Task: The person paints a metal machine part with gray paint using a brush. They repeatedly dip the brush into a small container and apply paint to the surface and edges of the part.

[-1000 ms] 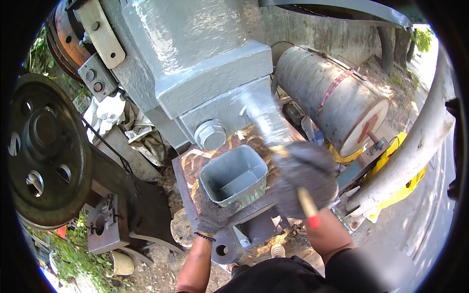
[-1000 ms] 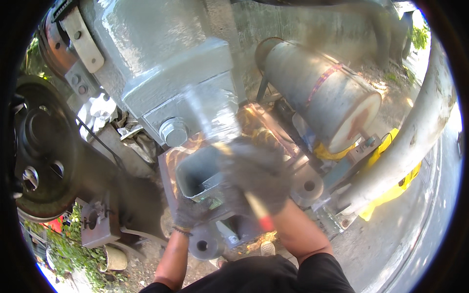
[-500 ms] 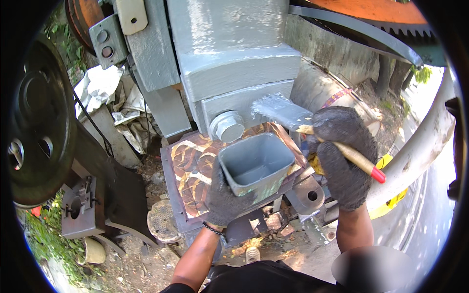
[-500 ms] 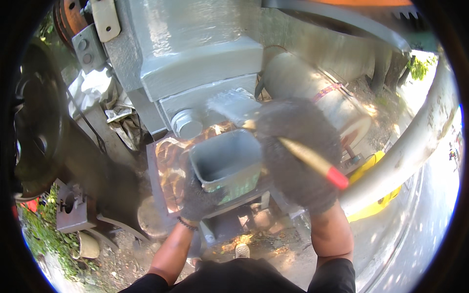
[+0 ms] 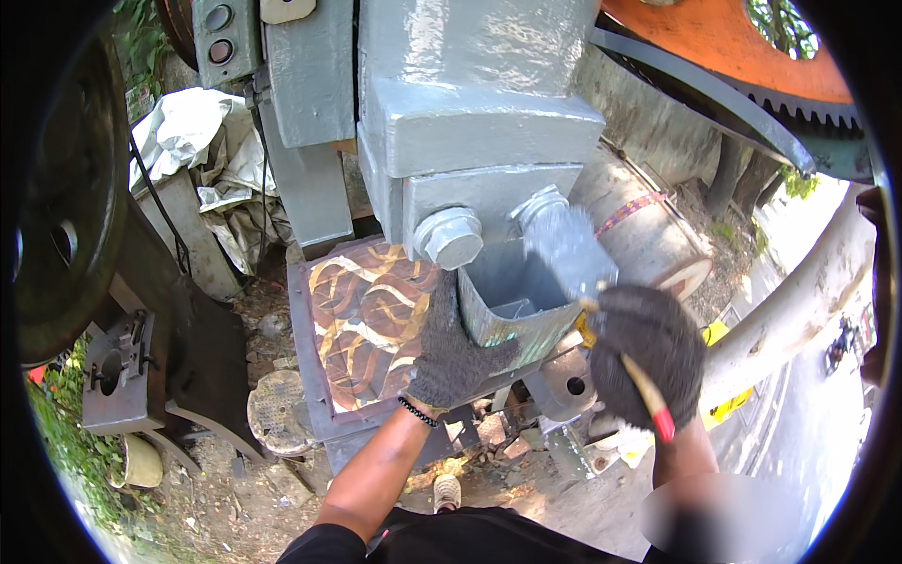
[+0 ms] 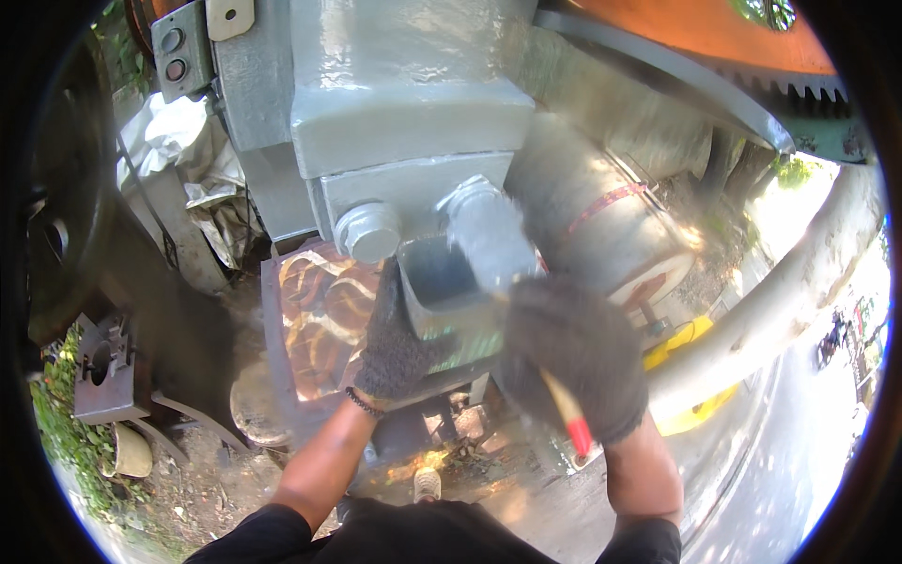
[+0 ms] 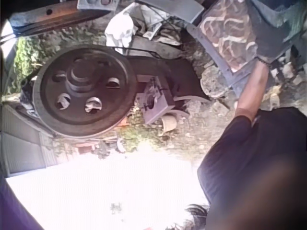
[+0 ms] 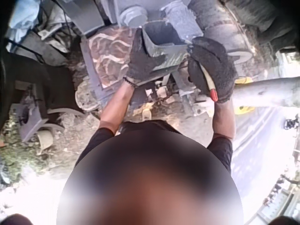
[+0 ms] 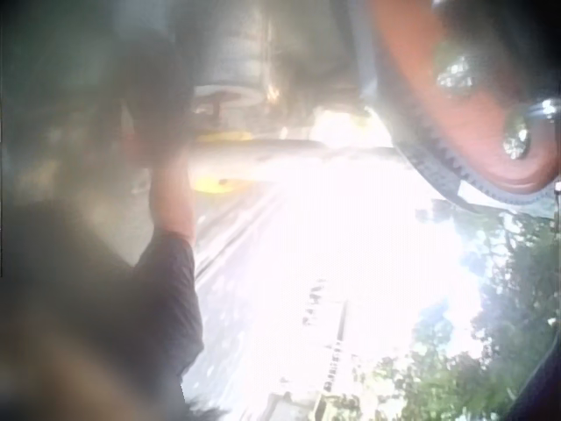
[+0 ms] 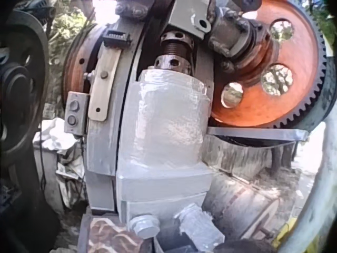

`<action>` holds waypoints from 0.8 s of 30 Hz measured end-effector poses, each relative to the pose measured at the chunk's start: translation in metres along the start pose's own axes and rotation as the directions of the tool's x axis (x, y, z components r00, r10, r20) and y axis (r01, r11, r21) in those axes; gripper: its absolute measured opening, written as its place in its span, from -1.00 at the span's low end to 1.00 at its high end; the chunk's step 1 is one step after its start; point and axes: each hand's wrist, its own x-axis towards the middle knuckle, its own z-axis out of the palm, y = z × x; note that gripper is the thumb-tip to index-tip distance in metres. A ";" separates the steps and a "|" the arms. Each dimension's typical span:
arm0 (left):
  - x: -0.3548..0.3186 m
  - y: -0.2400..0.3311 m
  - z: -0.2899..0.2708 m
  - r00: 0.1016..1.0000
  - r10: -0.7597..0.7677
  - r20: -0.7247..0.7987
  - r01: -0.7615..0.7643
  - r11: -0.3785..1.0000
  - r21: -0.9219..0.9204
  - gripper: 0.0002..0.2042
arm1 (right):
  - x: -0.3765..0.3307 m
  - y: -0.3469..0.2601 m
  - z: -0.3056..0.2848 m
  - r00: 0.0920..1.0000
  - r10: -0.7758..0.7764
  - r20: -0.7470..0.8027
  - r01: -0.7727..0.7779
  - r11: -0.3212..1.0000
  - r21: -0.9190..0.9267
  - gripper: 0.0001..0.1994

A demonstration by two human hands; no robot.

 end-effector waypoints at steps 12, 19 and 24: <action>0.006 0.013 -0.011 0.995 0.101 -0.011 -0.100 0.994 0.041 0.26 | 0.013 -0.021 -0.012 0.987 -0.031 0.158 0.020 0.997 0.072 -0.60; 0.010 0.016 -0.015 0.999 0.031 0.041 -0.026 0.992 -0.123 0.24 | 0.034 -0.024 -0.015 0.896 -0.071 0.439 0.132 0.985 -0.109 -0.61; 0.008 0.006 -0.014 0.998 0.056 0.028 -0.053 0.993 -0.110 0.27 | 0.034 -0.038 -0.012 0.851 -0.014 0.525 0.096 0.987 -0.130 -0.73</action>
